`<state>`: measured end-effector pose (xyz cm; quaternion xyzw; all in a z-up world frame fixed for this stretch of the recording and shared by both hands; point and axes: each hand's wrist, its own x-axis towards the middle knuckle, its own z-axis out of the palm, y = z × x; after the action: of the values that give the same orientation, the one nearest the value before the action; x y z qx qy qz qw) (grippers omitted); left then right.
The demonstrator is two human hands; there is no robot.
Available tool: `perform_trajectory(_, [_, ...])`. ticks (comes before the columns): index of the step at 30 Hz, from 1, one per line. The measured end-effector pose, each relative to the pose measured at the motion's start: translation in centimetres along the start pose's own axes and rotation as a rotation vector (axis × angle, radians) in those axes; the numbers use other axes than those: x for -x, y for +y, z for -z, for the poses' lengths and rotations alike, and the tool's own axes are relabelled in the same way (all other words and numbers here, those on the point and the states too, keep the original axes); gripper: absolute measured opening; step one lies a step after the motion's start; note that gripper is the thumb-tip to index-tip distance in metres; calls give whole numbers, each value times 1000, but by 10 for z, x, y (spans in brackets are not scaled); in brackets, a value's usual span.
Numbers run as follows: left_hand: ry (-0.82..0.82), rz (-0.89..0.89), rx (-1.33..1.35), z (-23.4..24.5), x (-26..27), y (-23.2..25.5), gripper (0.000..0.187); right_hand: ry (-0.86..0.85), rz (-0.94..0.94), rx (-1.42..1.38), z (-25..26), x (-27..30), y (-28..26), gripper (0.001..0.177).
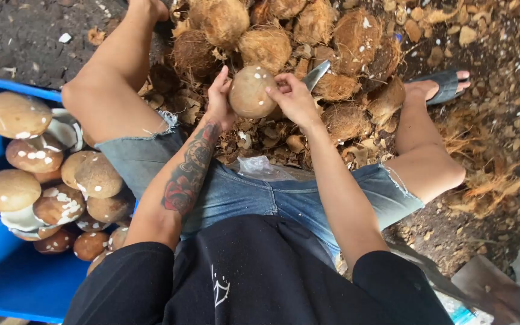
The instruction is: The person sits on the ground and uses a large knife to peel the fibrous husk off coconuts. They hold the coconut in one hand and strike or scrape the husk with the knife, placing the peeled coconuts into a blue bin.
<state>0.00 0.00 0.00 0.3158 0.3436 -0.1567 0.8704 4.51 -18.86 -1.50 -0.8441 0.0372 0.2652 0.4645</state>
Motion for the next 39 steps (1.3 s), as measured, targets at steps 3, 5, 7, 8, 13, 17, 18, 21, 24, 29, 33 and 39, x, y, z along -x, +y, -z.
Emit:
perform_trajectory(3, [-61,-33,-235,18,-11,21,115,-37,-160,-54,9,33,-75,44])
perform_trajectory(5, [-95,-122,-232,21,4,38,122,-34,-119,-118,10,37,-97,46])
perform_trajectory(7, [-118,-221,-234,25,33,61,129,-40,-74,-185,6,38,-120,48])
perform_trajectory(8, [-130,-263,-128,28,54,74,118,-24,22,-133,3,38,-131,46])
perform_trajectory(13, [-281,-585,88,119,130,121,88,-222,271,-259,-50,59,-214,40])
perform_trajectory(17, [-256,-983,46,211,194,139,48,-410,588,-505,-147,59,-251,15])
perform_trajectory(18, [-189,-1054,46,229,210,145,42,-400,638,-550,-174,58,-259,25])
perform_trajectory(21, [37,-1022,106,260,249,142,65,-529,507,-559,-258,57,-259,18])
perform_trajectory(24, [391,-841,250,265,266,138,119,-607,269,-500,-324,46,-235,25])
perform_trajectory(29, [512,-647,154,321,219,121,112,-616,-99,-380,-370,36,-203,53])
perform_trajectory(33, [627,-506,91,332,191,106,111,-665,-282,-393,-382,14,-154,30])
perform_trajectory(39, [553,-574,116,349,178,109,101,-719,-310,-730,-388,11,-158,53])
